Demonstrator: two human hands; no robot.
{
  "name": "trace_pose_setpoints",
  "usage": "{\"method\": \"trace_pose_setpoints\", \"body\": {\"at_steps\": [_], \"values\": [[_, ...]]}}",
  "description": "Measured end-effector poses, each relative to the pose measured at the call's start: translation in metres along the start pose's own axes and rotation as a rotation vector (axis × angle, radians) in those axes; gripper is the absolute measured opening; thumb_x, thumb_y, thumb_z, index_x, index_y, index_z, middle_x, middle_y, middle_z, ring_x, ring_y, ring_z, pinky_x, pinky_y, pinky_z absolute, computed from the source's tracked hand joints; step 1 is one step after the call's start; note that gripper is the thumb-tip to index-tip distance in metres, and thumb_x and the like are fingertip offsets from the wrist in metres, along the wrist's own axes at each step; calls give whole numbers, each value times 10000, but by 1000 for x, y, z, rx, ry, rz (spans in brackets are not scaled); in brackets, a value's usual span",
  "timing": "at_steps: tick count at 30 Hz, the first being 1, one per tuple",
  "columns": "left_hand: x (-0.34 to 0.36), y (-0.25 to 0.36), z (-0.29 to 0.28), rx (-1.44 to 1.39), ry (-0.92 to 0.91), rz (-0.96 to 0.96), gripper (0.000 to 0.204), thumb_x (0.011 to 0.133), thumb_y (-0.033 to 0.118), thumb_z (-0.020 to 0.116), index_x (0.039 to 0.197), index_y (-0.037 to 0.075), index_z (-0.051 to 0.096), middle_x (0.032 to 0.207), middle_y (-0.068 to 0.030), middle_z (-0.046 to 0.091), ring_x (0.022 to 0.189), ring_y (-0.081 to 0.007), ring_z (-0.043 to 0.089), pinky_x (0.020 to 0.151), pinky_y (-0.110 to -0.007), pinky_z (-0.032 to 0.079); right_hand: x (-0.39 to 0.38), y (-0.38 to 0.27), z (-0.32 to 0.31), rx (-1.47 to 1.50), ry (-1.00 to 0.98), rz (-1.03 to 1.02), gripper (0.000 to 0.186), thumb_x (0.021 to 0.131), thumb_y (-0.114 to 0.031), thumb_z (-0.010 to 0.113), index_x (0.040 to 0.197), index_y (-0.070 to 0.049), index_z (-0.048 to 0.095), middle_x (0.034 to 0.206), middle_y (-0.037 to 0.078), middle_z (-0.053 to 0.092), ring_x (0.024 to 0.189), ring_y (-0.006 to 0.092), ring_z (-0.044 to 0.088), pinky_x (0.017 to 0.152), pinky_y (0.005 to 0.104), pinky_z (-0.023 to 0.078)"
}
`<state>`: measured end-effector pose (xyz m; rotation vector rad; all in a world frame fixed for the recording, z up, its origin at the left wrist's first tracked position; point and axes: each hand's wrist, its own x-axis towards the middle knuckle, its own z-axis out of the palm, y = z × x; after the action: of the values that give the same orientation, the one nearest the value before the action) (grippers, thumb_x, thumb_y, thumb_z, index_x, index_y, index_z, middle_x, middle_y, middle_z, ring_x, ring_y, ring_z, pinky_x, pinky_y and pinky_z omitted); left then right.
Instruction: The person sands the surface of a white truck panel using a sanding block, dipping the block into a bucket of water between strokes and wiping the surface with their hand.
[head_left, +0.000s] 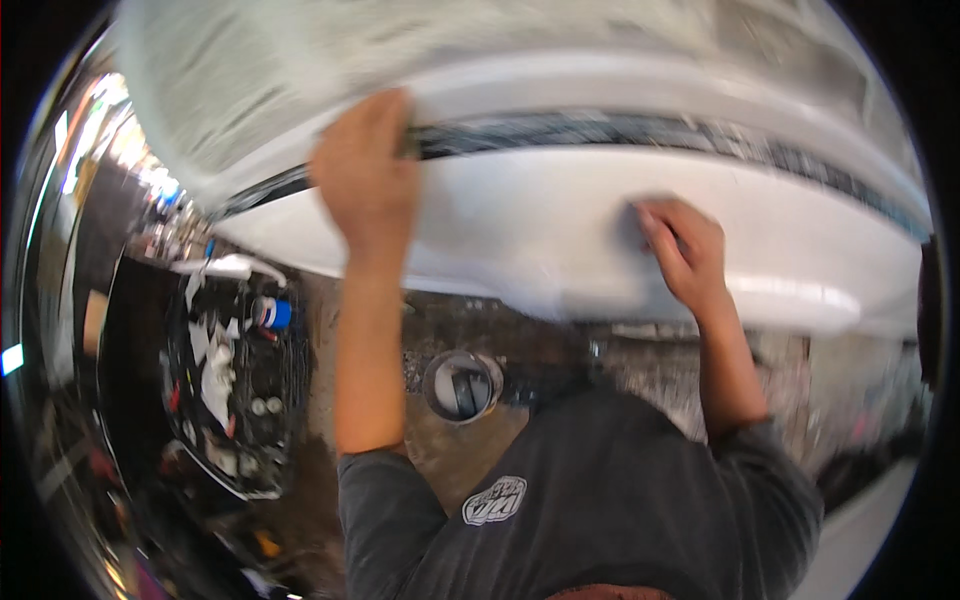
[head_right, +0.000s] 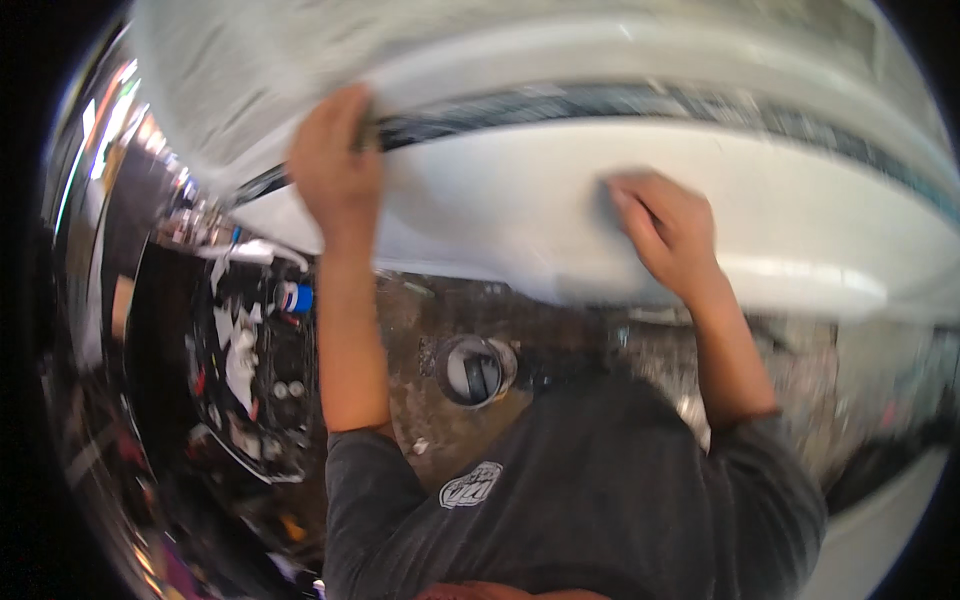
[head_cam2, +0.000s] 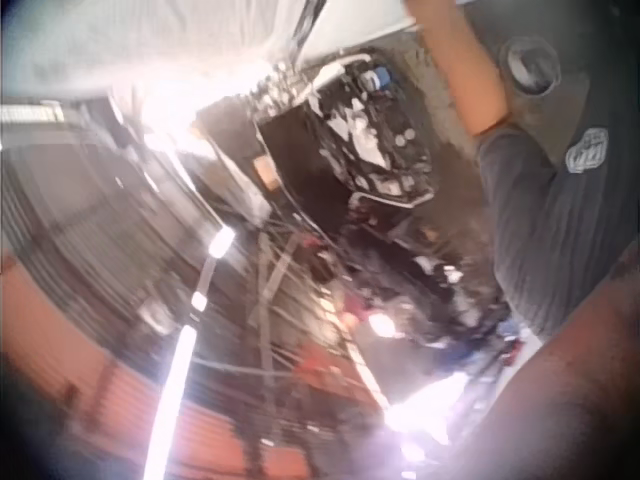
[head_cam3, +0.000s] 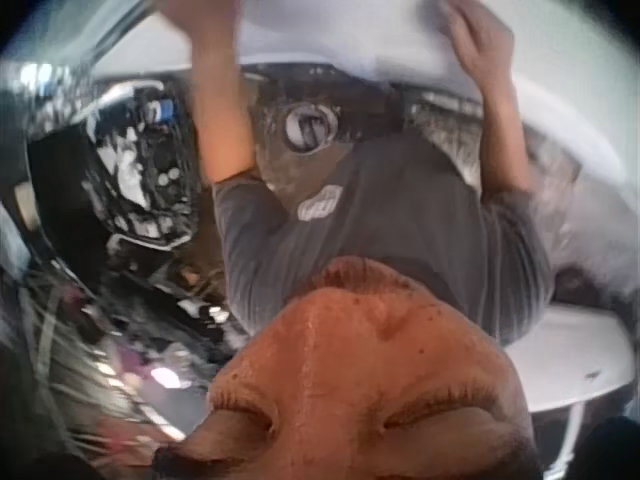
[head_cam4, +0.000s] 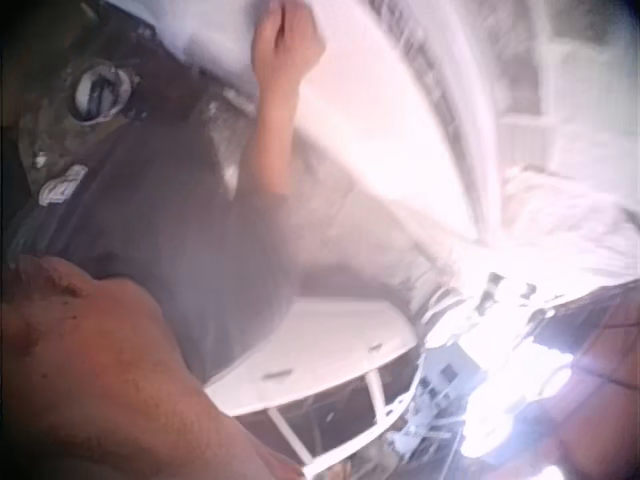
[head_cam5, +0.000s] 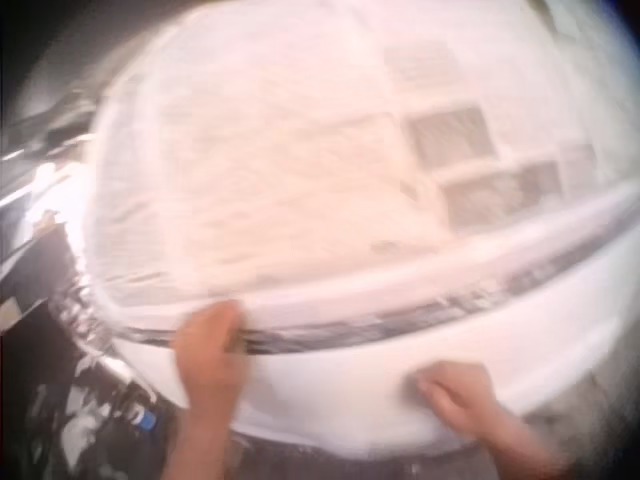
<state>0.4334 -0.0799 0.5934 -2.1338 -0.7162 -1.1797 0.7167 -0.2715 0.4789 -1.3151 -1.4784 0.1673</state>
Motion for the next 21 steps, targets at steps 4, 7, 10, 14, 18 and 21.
{"method": "trace_pose_setpoints", "body": {"at_steps": [4, 7, 10, 14, 18, 21], "values": [[1, -17, 6, -24, -58, 45, 249, 948, 96, 778, 1196, 73, 769, 1158, -118, 769, 1059, -306, 723, 962, -415, 553, 6, 8, 8, 13, 44, -75, 145, 986, -186, 703, 1027, -68, 777, 922, 108, 750, 783, 325, 711, 693, 382, 568], [-5, -47, -11, 119, -71, 50, 225, 924, 162, 837, 1134, 88, 814, 1091, -95, 782, 1021, -278, 723, 906, -377, 560, 4, 4, 11, -41, 23, -173, 207, 996, -278, 659, 1026, -110, 777, 937, 110, 759, 840, 326, 729, 725, 432, 579], [4, -57, 0, 132, -62, 53, 211, 923, 196, 848, 1103, 87, 832, 1065, -80, 796, 965, -256, 735, 877, -354, 568, 7, 11, 10, 69, 71, -219, 147, 970, -165, 654, 989, -36, 722, 917, 183, 728, 860, 399, 707, 757, 467, 563], [3, -54, 6, 154, -70, 17, 203, 927, 204, 847, 1092, 86, 839, 1059, -66, 800, 954, -242, 739, 869, -346, 574, 3, 2, -3, 86, 74, -244, 147, 970, -149, 646, 979, -20, 716, 916, 182, 727, 848, 402, 703, 752, 464, 563], [3, -47, 4, 164, -75, 8, 203, 928, 203, 845, 1093, 85, 839, 1060, -60, 801, 958, -235, 739, 875, -347, 574, 4, 2, -1, 98, 86, -245, 148, 971, -144, 646, 961, -16, 718, 904, 180, 725, 836, 400, 699, 743, 456, 562], [2, -51, 3, 157, -75, 20, 200, 930, 199, 843, 1096, 86, 839, 1064, -56, 800, 966, -230, 738, 882, -347, 573, 5, 1, 0, 102, 91, -245, 154, 972, -144, 647, 951, -11, 720, 898, 180, 728, 831, 398, 703, 739, 452, 563]]}}
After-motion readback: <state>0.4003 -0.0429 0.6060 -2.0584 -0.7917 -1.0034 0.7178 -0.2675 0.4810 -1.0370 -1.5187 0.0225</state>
